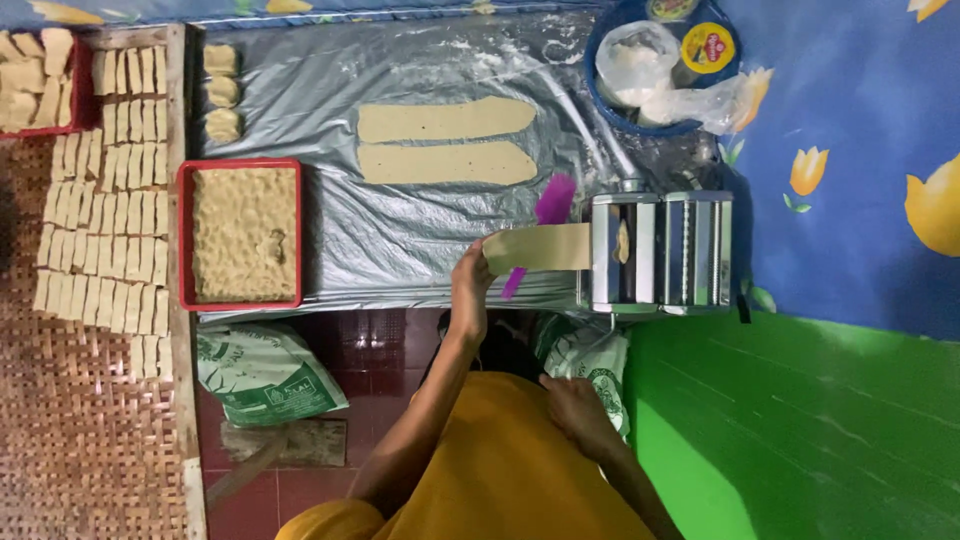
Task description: Flattening and folding dough strips using a manual pasta machine.
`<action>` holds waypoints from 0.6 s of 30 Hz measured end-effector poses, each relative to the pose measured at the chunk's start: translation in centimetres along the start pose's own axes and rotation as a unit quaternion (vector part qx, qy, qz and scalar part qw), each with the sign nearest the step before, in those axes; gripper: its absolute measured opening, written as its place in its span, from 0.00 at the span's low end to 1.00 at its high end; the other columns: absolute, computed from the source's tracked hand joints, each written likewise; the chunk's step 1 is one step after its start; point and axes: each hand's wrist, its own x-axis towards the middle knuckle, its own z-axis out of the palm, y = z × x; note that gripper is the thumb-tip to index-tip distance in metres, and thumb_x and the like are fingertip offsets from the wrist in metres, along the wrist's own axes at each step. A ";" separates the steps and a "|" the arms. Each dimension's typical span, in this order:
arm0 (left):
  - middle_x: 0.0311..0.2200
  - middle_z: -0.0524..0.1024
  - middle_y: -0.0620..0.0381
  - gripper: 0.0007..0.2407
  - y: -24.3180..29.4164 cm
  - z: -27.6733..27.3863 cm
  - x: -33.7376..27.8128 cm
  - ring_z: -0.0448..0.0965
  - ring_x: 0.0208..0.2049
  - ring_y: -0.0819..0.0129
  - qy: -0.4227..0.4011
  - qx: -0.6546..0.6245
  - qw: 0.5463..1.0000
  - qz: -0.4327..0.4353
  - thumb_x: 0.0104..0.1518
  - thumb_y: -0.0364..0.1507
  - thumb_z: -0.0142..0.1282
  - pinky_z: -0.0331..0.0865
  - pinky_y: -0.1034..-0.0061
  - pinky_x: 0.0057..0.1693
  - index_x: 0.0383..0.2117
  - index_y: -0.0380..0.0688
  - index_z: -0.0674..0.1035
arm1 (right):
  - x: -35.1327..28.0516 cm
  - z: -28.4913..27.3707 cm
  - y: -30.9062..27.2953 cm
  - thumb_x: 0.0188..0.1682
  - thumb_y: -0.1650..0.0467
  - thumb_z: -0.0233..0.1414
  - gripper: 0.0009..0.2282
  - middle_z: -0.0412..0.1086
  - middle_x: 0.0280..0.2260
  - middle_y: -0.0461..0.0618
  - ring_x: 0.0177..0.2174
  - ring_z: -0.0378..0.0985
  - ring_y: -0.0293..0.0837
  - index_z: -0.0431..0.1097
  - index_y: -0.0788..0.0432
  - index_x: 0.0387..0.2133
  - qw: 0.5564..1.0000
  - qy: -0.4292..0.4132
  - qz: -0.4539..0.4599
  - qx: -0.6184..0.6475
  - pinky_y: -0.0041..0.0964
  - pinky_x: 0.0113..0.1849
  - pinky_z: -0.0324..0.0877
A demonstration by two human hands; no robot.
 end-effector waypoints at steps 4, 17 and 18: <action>0.47 0.79 0.49 0.25 0.2 0.1 0.6 0.78 0.50 0.57 0.032 -0.001 0.999 -0.033 0.64 0.45 0.39 0.67 0.63 0.59 0.56 0.39 0.77 | -2.6 -11.6 -4.3 0.54 0.65 0.56 0.22 0.49 0.07 0.43 0.06 0.45 0.37 0.58 0.55 0.10 0.733 0.026 0.421 0.533 0.34 0.11 0.48; 0.39 0.80 0.54 0.22 3.1 0.2 -1.0 0.81 0.43 0.62 0.031 0.039 0.999 -0.013 0.62 0.43 0.46 0.71 0.63 0.56 0.56 0.41 0.77 | -4.4 0.1 16.9 0.46 0.77 0.57 0.11 0.68 0.17 0.48 0.16 0.68 0.35 0.77 0.58 0.42 0.945 -0.028 0.225 -0.234 0.28 0.24 0.59; 0.39 0.80 0.54 0.22 2.5 -0.3 -0.8 0.81 0.43 0.62 0.028 0.042 0.999 -0.018 0.62 0.43 0.46 0.71 0.63 0.56 0.56 0.41 0.77 | -2.4 1.2 15.9 0.46 0.77 0.57 0.11 0.68 0.17 0.48 0.16 0.68 0.35 0.77 0.58 0.42 0.945 -0.028 0.230 -0.231 0.28 0.24 0.59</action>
